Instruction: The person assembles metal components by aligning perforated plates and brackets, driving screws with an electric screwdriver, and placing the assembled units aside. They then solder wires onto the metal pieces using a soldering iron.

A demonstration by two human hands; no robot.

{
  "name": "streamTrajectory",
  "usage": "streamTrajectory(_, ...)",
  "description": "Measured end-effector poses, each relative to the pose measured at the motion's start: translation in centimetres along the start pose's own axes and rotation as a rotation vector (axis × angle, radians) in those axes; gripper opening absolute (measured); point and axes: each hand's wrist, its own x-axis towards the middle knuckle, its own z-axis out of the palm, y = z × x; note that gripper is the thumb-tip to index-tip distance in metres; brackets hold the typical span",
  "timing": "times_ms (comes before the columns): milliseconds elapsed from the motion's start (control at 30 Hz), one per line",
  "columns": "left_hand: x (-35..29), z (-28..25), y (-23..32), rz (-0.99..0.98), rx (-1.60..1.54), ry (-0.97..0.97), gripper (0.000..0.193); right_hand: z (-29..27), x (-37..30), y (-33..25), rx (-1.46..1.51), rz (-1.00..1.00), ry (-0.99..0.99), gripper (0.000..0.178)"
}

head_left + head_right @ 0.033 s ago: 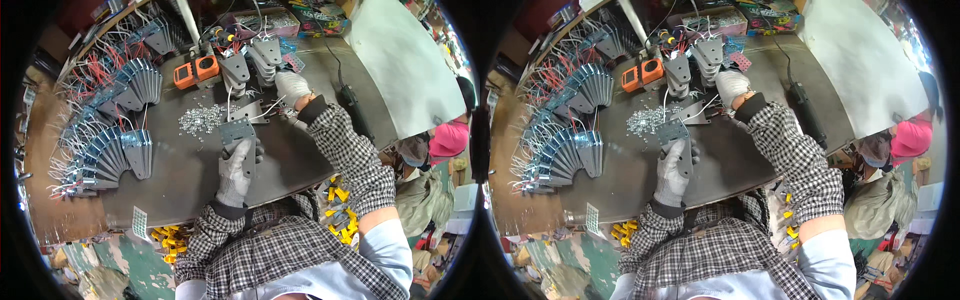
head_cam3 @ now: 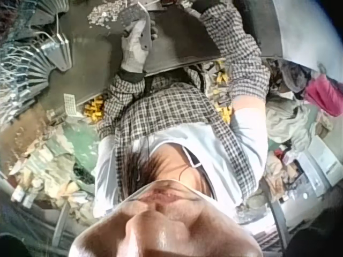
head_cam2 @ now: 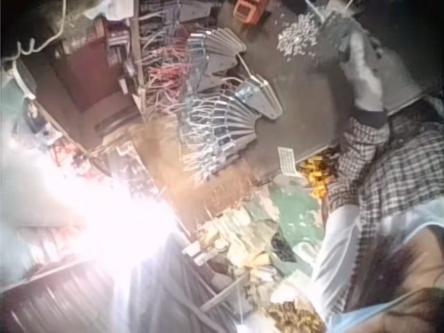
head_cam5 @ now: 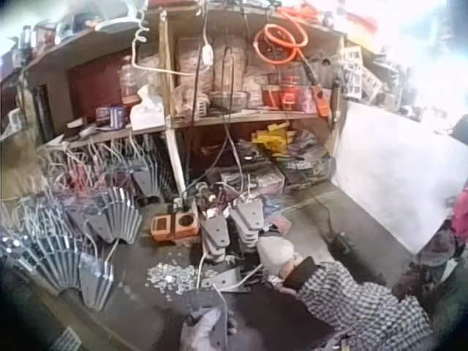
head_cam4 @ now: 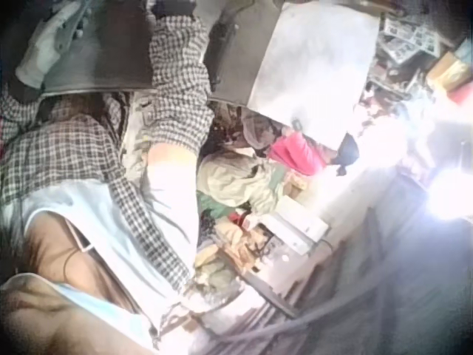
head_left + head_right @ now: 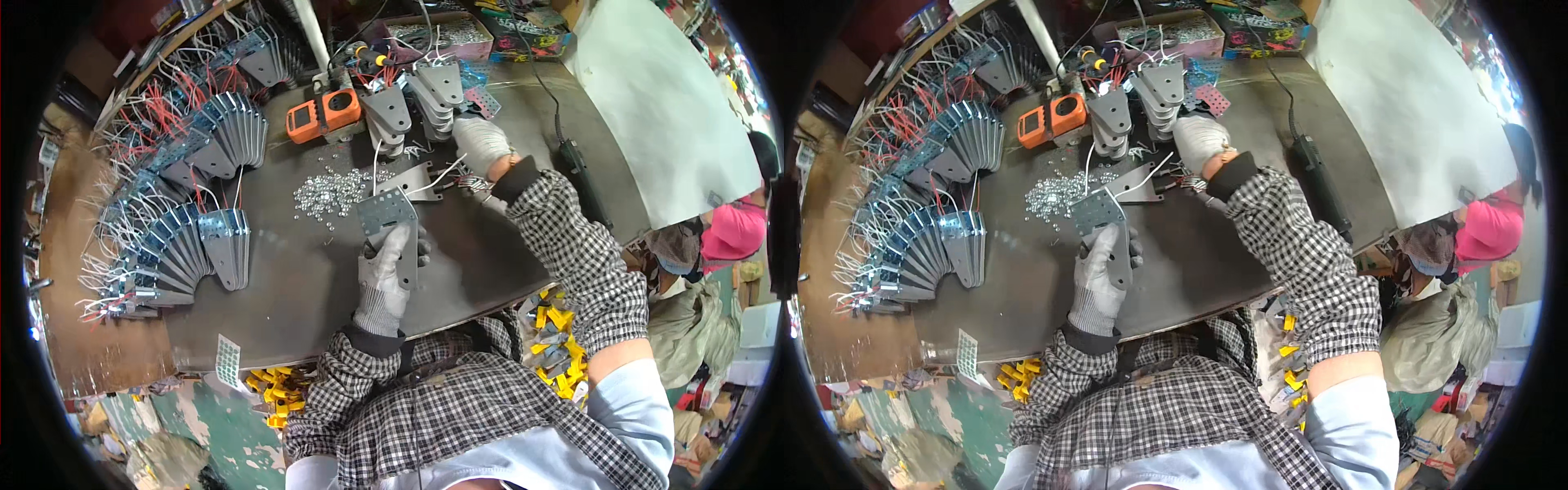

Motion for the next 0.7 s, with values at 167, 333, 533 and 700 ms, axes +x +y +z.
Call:
streamTrajectory(167,0.4,-0.9,-0.4,-0.037,-0.006,0.094,0.034,-5.5,-4.5,-3.3,0.958,0.124,0.211,0.017)
streamTrajectory(333,1.0,0.1,-1.1,0.067,0.035,0.097,0.04,-6.1,-10.2,-8.3,1.079,0.014,0.177,0.017)
streamTrajectory(533,0.6,-0.7,-2.2,0.163,0.142,0.119,0.038,-4.9,-10.9,-9.1,0.926,-0.013,0.197,0.016)
streamTrajectory(700,0.4,-0.5,-1.2,0.079,0.101,0.056,0.037,-3.9,-11.6,-8.9,0.456,-0.336,0.284,0.025)
